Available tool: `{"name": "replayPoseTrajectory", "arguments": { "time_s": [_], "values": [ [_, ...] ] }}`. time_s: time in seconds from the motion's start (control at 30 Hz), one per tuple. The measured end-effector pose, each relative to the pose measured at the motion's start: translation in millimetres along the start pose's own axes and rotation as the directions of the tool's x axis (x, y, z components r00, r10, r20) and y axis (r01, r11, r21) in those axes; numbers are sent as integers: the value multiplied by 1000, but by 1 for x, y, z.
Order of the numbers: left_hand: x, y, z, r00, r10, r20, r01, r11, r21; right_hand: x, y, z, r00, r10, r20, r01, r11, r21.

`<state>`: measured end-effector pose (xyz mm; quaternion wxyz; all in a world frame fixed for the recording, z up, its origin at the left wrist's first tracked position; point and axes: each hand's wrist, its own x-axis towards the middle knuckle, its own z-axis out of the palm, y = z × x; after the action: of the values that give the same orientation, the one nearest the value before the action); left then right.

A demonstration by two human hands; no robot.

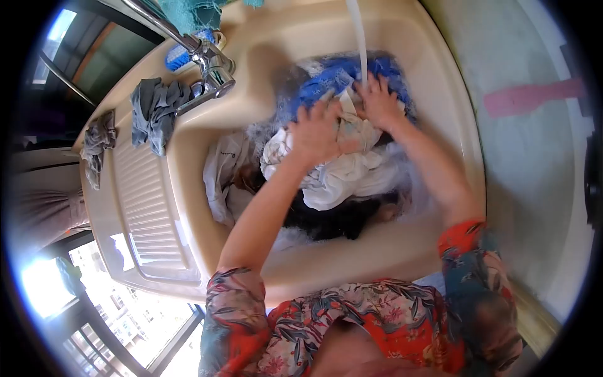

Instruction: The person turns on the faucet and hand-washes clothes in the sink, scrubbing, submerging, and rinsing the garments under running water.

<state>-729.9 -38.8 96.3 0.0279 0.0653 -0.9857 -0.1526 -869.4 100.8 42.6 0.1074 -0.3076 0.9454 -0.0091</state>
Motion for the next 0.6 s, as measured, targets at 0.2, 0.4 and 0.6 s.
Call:
{"name": "replayPoseTrajectory", "arguments": {
  "time_s": [0.2, 0.4, 0.6],
  "values": [
    [33, -22, 119, 986, -34, 161, 35, 999, -9, 27, 20, 52, 967, -167, 193, 169, 986, 3],
    [53, -54, 88, 936, 234, 263, -221, 972, -78, 56, 47, 86, 998, 52, 18, -55, 958, 280],
    [7, -66, 79, 736, -306, 605, 612, -83, -786, -40, -2, 22, 990, 107, -89, -40, 829, 557]
  ]
}}
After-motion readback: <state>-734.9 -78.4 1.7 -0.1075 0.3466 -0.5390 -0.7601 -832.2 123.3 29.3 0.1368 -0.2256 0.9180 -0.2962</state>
